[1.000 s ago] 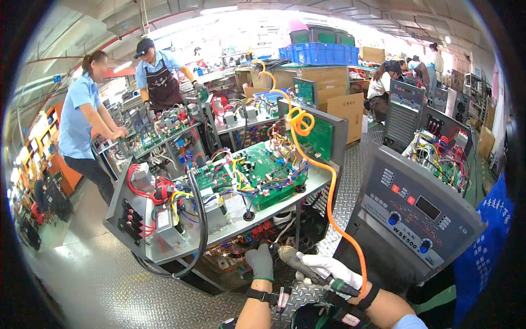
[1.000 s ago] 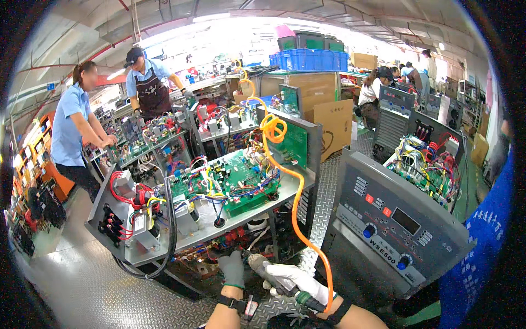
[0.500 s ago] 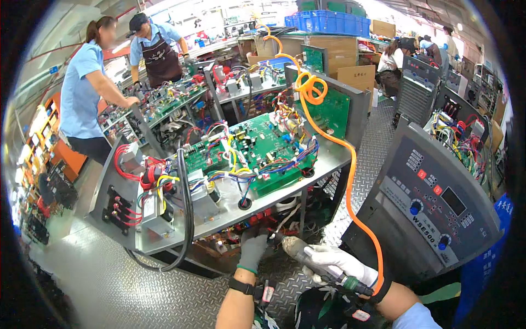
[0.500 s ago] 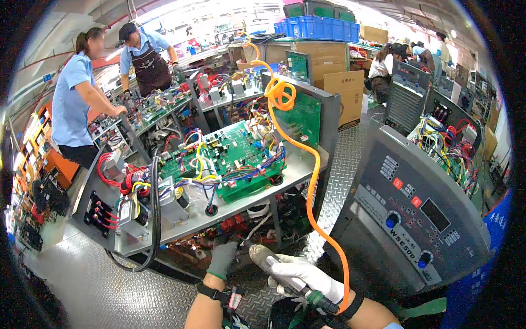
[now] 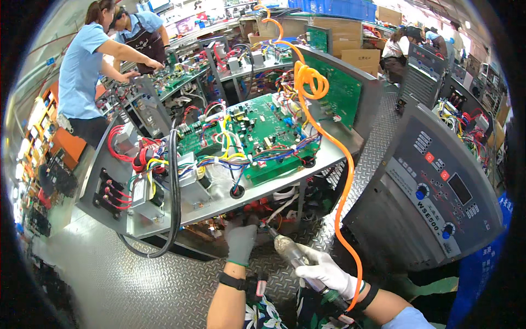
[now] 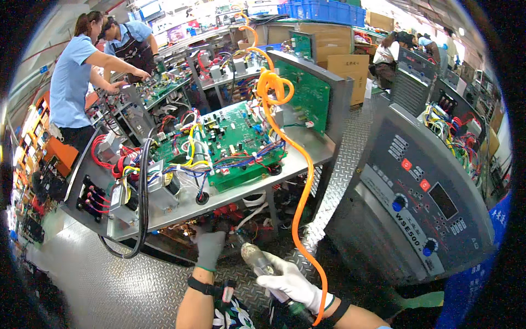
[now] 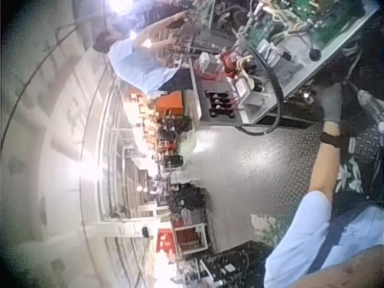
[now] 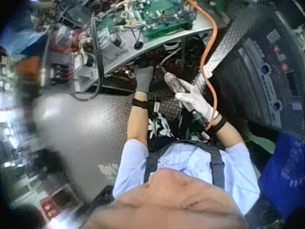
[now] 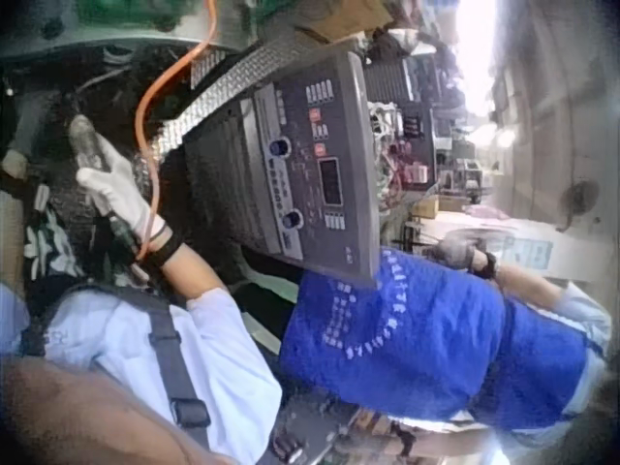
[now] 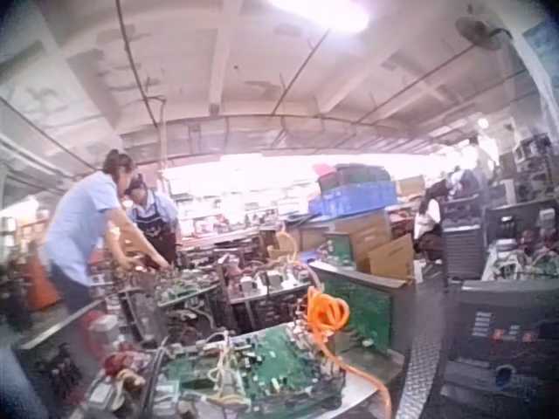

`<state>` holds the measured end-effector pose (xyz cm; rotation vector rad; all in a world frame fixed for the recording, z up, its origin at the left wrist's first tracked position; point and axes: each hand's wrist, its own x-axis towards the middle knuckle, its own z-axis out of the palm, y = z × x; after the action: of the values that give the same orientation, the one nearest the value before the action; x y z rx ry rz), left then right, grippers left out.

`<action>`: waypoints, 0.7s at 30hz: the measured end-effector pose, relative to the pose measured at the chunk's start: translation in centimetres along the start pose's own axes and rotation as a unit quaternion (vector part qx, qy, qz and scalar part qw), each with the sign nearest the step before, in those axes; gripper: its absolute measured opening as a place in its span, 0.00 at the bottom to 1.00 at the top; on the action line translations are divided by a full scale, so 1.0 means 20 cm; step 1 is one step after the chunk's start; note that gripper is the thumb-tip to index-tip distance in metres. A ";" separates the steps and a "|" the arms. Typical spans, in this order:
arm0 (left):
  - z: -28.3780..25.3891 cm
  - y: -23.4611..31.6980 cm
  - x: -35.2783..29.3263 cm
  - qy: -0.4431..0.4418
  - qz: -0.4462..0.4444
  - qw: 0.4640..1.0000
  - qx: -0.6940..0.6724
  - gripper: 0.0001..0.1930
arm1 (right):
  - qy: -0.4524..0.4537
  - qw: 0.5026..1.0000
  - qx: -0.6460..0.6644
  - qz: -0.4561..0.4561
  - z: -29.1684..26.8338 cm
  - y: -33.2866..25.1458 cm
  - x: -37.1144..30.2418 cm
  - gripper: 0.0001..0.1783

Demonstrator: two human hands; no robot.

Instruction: Wiring and assembling internal components of an industrial power inverter unit.

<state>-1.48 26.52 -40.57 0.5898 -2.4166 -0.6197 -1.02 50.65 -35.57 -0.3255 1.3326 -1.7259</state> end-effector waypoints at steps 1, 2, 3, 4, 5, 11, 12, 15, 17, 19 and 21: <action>0.01 -0.02 -0.01 0.039 0.016 0.995 -0.088 0.14 | -0.003 1.000 -0.002 0.003 0.00 0.01 0.01 0.38; 0.00 -0.04 -0.03 -0.029 -0.059 0.991 -0.112 0.15 | -0.027 0.997 0.062 0.023 -0.01 0.01 0.01 0.39; -0.01 -0.05 -0.05 -0.098 -0.133 0.977 -0.138 0.15 | -0.023 0.990 0.123 0.062 -0.01 0.02 0.02 0.39; -0.03 -0.06 -0.07 -0.161 -0.180 0.963 -0.123 0.16 | -0.034 0.988 0.139 0.061 -0.01 0.02 0.02 0.40; -0.05 -0.06 -0.09 -0.164 -0.204 0.951 -0.164 0.16 | -0.064 0.988 0.133 0.050 0.00 0.02 0.02 0.40; -0.23 0.04 -0.34 -0.198 -0.172 0.904 -0.338 0.15 | -0.053 0.998 0.041 0.008 0.04 0.05 0.02 0.46; -0.27 0.05 -0.37 -0.222 -0.171 0.910 -0.307 0.14 | -0.048 0.999 0.019 0.011 0.04 0.06 0.02 0.45; -0.40 0.06 -0.52 -0.236 -0.051 0.957 -0.160 0.11 | -0.009 0.995 0.023 -0.094 0.09 0.13 0.08 0.39; -0.41 0.09 -0.60 -0.326 -0.020 0.920 -0.215 0.11 | -0.028 0.996 0.060 -0.064 0.13 0.18 0.09 0.34; -0.41 0.12 -0.69 -0.402 -0.047 0.825 -0.395 0.17 | -0.022 0.996 0.039 -0.079 0.18 0.19 0.08 0.29; -0.37 0.17 -0.71 -0.414 -0.036 0.841 -0.347 0.17 | 0.043 0.987 -0.021 -0.156 0.16 0.13 0.03 0.27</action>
<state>12.65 34.52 -39.23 0.0749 -2.5904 -2.0013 2.01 48.08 -36.76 -0.5111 1.4417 -1.9898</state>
